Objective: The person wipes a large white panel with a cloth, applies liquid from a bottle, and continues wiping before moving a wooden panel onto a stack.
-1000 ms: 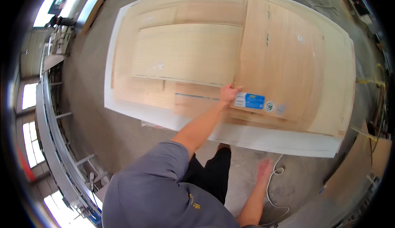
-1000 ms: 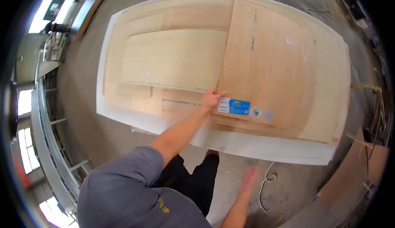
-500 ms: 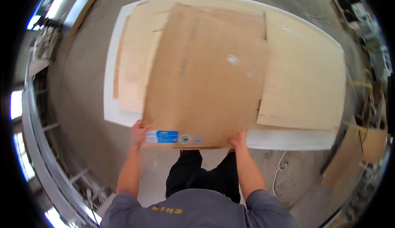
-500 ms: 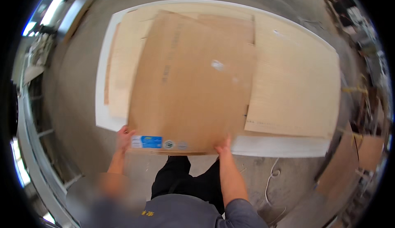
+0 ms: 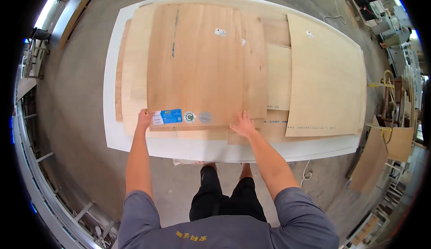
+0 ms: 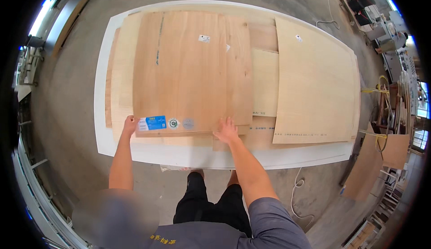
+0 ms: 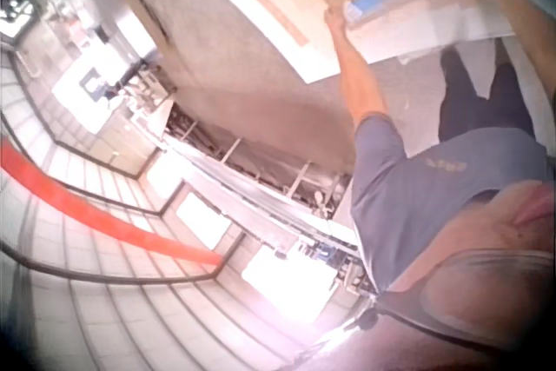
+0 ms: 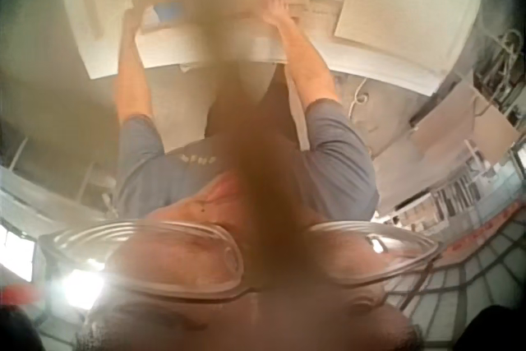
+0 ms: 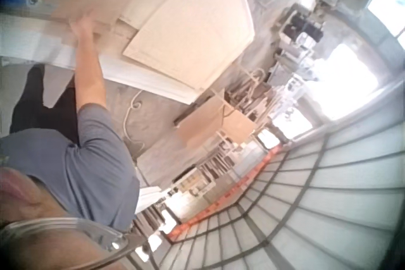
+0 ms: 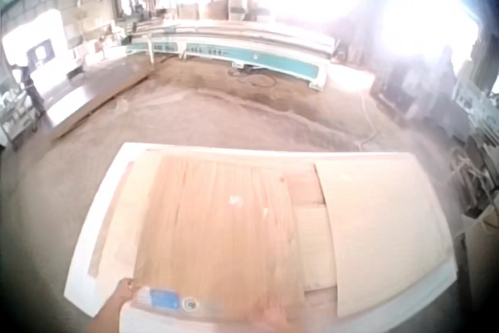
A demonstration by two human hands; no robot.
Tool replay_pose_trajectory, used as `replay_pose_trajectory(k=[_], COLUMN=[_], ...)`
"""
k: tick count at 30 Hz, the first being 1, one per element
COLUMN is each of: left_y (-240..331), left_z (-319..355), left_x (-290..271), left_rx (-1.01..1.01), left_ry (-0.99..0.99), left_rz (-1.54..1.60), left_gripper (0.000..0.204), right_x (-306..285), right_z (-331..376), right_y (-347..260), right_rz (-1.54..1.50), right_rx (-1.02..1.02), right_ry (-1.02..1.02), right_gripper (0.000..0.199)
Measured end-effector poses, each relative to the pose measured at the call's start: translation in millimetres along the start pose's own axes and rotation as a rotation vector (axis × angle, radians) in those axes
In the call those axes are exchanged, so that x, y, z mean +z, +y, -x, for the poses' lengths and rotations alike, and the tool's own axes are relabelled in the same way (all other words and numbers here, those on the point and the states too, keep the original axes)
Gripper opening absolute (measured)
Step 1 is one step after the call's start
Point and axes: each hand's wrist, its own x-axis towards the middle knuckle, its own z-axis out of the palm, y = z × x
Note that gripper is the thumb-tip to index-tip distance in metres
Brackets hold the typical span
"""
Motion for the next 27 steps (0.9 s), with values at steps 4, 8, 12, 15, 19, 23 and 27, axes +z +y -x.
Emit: replay_pose_trajectory(k=[4,8,12,15,19,23,27], left_y=[18.1,5.2,-36.6,-4.9,30.3,-28.2,-40.4], left_z=[7.4,71.8,102.4,80.6,51.3,59.7,57.8], left_x=[69.3,163.6,214.5,234.8,204.8,210.8,198.5], left_rx=[0.019,0.33,-0.246,-0.736,-0.771,-0.743,-0.644], left_ry=[-0.227,-0.062,-0.085,-0.242,-0.44,-0.625,-0.84], left_rz=[-0.141,-0.481,0.29,1.029,1.248,0.98,0.378], left_gripper=[0.088,0.099,0.071,0.053,0.044,0.049,0.054], right_x=[33.2,90.6,125.3,174.5,277.2,389.4,450.2], right_z=[16.4,43.9,160.4,271.8,450.1,512.6,472.2], right_y=[17.7,64.7,102.2,162.4,223.3,260.0,236.1], right_rz=[0.136,-0.002,-0.286,-0.37,-0.462,-0.236,-0.591], right_rx=[0.053,-0.007,0.112,0.346,0.645,0.397,0.533], right_ry=[-0.139,-0.192,-0.306,-0.297,-0.38,-0.541,-0.24], right_gripper=[0.091,0.074,0.067,0.071,0.065,0.039,0.057])
